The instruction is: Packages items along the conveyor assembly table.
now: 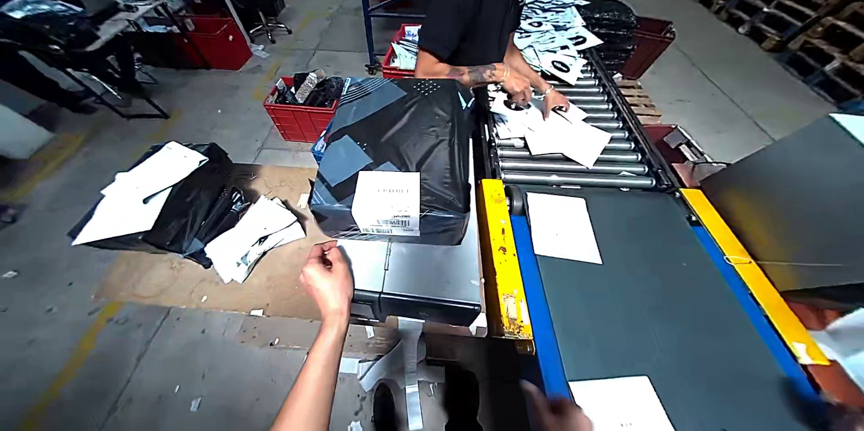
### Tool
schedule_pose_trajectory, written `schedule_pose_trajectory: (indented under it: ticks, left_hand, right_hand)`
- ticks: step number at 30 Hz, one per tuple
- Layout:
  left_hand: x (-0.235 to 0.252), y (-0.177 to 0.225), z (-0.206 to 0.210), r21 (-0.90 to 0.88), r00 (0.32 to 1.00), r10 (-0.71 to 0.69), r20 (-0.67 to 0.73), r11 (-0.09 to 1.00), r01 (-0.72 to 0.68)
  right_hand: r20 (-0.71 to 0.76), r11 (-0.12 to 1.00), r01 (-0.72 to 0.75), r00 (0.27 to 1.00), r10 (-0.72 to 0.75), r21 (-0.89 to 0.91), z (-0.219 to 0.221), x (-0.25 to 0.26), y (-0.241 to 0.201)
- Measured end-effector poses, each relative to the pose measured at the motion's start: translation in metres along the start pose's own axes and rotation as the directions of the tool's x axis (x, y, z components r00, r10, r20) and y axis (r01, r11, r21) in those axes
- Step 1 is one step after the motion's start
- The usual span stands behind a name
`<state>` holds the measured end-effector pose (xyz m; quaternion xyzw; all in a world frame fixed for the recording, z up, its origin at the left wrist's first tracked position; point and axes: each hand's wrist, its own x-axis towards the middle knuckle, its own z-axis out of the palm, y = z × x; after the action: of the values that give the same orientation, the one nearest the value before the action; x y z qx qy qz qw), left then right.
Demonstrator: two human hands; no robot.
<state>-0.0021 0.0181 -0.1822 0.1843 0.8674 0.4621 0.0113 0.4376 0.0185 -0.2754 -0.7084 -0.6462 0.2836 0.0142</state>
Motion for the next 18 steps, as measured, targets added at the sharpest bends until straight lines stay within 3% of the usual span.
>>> schedule_pose_trajectory:
  ticks: [1, 2, 4, 6, 8, 11, 13, 15, 18]
  left_hand:
    - [0.000, 0.000, 0.000, 0.006, 1.000, -0.001, 0.011, 1.000, 0.001]
    - [0.000, 0.001, 0.000, 0.012, 1.000, 0.002, 0.023, 1.000, -0.002]
    - [-0.002, 0.001, -0.001, 0.031, 0.999, 0.015, 0.042, 0.999, -0.016]
    - [0.000, 0.003, -0.001, 0.038, 0.999, 0.025, 0.042, 0.999, -0.027]
    - [0.001, 0.003, -0.002, 0.035, 0.998, 0.032, 0.046, 0.999, -0.033]
    - [-0.002, 0.002, 0.001, 0.002, 0.994, 0.071, 0.083, 0.997, -0.072]
    - [-0.003, 0.002, 0.004, -0.026, 0.990, 0.111, 0.090, 0.994, -0.109]
    - [0.000, 0.000, 0.010, -0.036, 0.988, 0.140, 0.061, 0.990, -0.138]
    - [0.002, -0.009, 0.015, -0.027, 0.990, 0.140, 0.003, 0.990, -0.140]
  right_hand:
    - [0.044, 0.971, 0.103, 0.992, -0.115, 0.218, 0.039, -0.002, -0.048]
    - [0.150, 0.907, 0.070, 0.978, -0.143, 0.414, 0.070, -0.002, -0.098]
    - [0.413, 0.699, -0.269, 0.910, -0.041, 0.663, 0.098, -0.001, -0.180]
    - [0.422, 0.475, -0.412, 0.902, 0.092, 0.778, 0.108, 0.005, -0.224]
    - [0.314, 0.391, -0.345, 0.938, 0.143, 0.853, 0.113, 0.007, -0.237]
    - [0.251, 0.467, -0.237, 0.967, 0.034, 0.852, 0.094, -0.005, -0.208]
    - [0.147, 0.518, -0.149, 0.988, 0.046, 0.843, 0.070, 0.012, -0.147]
    - [-0.058, 0.591, -0.059, 0.983, 0.176, 0.805, 0.034, 0.066, -0.064]
    - [-0.161, 0.780, -0.291, 0.882, 0.443, 0.553, -0.018, 0.148, 0.050]
